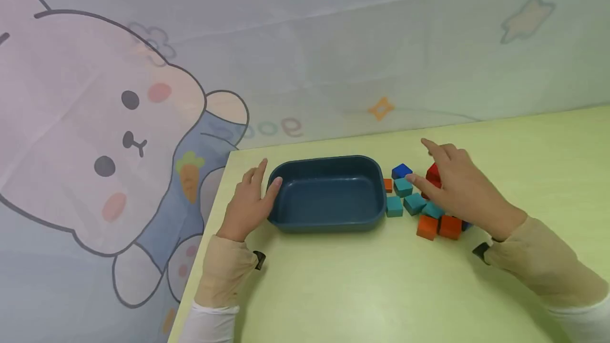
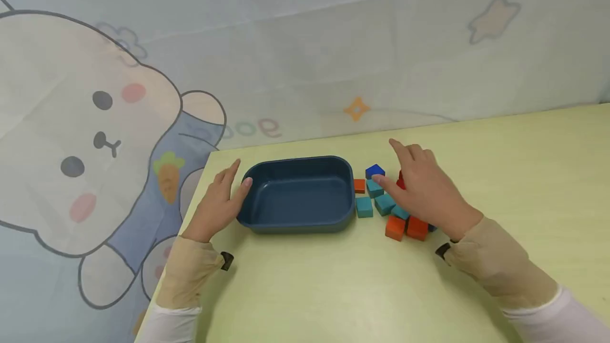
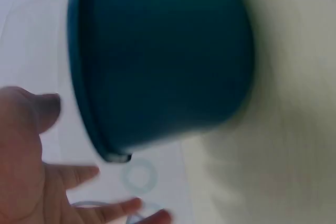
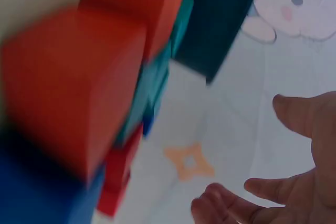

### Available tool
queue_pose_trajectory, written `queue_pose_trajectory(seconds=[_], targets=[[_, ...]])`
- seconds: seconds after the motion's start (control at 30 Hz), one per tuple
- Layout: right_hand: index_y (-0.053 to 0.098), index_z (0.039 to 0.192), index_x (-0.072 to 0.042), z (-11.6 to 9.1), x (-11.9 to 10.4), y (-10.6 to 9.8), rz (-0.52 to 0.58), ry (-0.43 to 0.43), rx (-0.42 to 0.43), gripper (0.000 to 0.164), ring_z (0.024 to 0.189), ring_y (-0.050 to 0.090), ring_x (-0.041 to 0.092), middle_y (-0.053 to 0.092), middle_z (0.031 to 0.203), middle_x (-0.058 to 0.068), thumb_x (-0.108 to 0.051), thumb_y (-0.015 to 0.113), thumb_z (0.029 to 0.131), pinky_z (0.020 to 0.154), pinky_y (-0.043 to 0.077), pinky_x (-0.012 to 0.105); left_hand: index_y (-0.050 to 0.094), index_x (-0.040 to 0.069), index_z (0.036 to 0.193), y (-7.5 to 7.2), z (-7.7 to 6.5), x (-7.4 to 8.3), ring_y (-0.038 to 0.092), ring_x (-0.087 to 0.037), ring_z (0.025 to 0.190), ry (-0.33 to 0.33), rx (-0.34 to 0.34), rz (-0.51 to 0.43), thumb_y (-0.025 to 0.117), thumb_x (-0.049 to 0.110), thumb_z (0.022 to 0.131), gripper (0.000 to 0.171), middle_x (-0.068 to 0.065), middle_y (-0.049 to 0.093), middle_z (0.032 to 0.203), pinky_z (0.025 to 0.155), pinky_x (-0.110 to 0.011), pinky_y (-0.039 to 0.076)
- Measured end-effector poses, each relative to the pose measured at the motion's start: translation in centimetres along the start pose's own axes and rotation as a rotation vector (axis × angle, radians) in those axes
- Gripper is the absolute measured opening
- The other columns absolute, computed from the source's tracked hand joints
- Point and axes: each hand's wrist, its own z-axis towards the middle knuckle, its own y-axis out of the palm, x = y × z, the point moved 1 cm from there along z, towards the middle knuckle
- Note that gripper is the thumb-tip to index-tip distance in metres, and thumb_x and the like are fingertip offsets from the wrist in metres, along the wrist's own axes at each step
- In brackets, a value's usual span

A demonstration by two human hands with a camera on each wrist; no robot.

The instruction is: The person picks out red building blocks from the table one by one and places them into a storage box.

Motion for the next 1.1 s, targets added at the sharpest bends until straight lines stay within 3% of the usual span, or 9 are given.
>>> queue_pose_trajectory(seconds=[0.17,0.33,0.4,0.47,0.57,0.63,0.83,0.97,1.1], targets=[[0.035,0.147,0.005,1.5,-2.2,2.9,0.103,-0.055,-0.058,0.071,0.071,0.061,0.019,0.067,0.098,0.016,-0.032,0.063,0.094,0.069,0.052,0.035,0.02,0.01,0.156,1.0,0.3,0.2,0.061,-0.045,0.105,-0.076,-0.02,-0.053,0.047,0.047,0.099,0.073,-0.03,0.044,0.138,0.084,-0.055,0.05],[0.051,0.134,0.008,2.3,-3.5,4.7,0.086,-0.174,-0.019,0.052,0.057,0.052,0.01,0.065,0.07,0.003,-0.017,0.067,0.091,0.058,0.045,0.024,0.028,0.002,0.153,1.9,0.4,0.6,0.057,-0.045,0.118,-0.036,-0.001,-0.072,0.054,0.022,0.1,0.062,-0.031,0.052,0.136,0.094,-0.055,0.048],[0.06,0.126,0.008,2.4,-3.7,5.0,0.081,-0.206,0.014,0.041,0.058,0.051,0.011,0.065,0.071,0.004,-0.011,0.067,0.09,0.056,0.042,0.023,0.026,0.004,0.153,2.0,0.5,0.6,0.066,-0.042,0.105,-0.031,-0.015,-0.096,0.053,0.014,0.099,0.061,-0.032,0.062,0.124,0.086,-0.05,0.053],[0.067,0.117,0.007,2.3,-3.8,5.0,0.09,-0.218,0.029,0.031,0.061,0.052,0.013,0.065,0.074,0.007,-0.007,0.066,0.089,0.055,0.042,0.022,0.023,0.007,0.154,2.0,0.4,0.6,0.075,-0.036,0.079,-0.042,-0.049,-0.134,0.052,0.008,0.097,0.064,-0.034,0.067,0.115,0.071,-0.042,0.057],[0.071,0.109,0.005,1.9,-3.9,5.0,0.093,-0.22,0.023,0.023,0.065,0.054,0.014,0.068,0.082,0.009,-0.006,0.065,0.089,0.057,0.044,0.022,0.017,0.014,0.155,1.9,0.0,0.4,0.067,-0.025,0.04,-0.072,-0.127,-0.215,0.05,0.005,0.094,0.07,-0.04,0.065,0.112,0.048,-0.033,0.054],[0.072,0.108,0.004,1.4,-4.0,4.9,0.108,-0.21,-0.003,0.023,0.065,0.054,0.013,0.069,0.082,0.008,-0.005,0.065,0.089,0.057,0.046,0.021,0.014,0.016,0.155,1.9,-0.7,0.2,0.063,-0.02,0.035,-0.089,-0.182,-0.268,0.05,0.005,0.093,0.073,-0.043,0.06,0.118,0.043,-0.03,0.053],[0.072,0.104,0.002,-1.4,-4.8,4.4,0.105,-0.243,-0.006,0.021,0.065,0.052,0.01,0.068,0.077,0.004,-0.004,0.067,0.085,0.056,0.045,0.02,0.015,0.012,0.152,2.0,-4.1,0.7,0.058,-0.019,0.031,-0.103,-0.251,-0.327,0.05,0.007,0.092,0.07,-0.039,0.066,0.093,0.038,-0.032,0.051],[0.074,0.101,-0.001,-3.3,-5.0,4.3,0.121,-0.235,-0.023,0.019,0.063,0.051,0.007,0.062,0.071,-0.004,-0.006,0.068,0.083,0.053,0.044,0.017,0.025,0.006,0.141,2.4,-6.3,1.4,0.057,-0.018,0.032,-0.113,-0.202,-0.304,0.05,0.006,0.09,0.056,-0.036,0.067,0.094,0.036,-0.031,0.048],[0.074,0.1,-0.002,-3.9,-5.0,4.3,0.156,-0.207,-0.051,0.019,0.06,0.05,0.005,0.057,0.066,-0.008,-0.006,0.068,0.083,0.051,0.043,0.015,0.034,0.003,0.121,2.9,-6.9,1.7,0.054,-0.019,0.037,-0.128,-0.1,-0.223,0.052,0.008,0.093,0.033,-0.029,0.068,0.083,0.04,-0.029,0.043]])
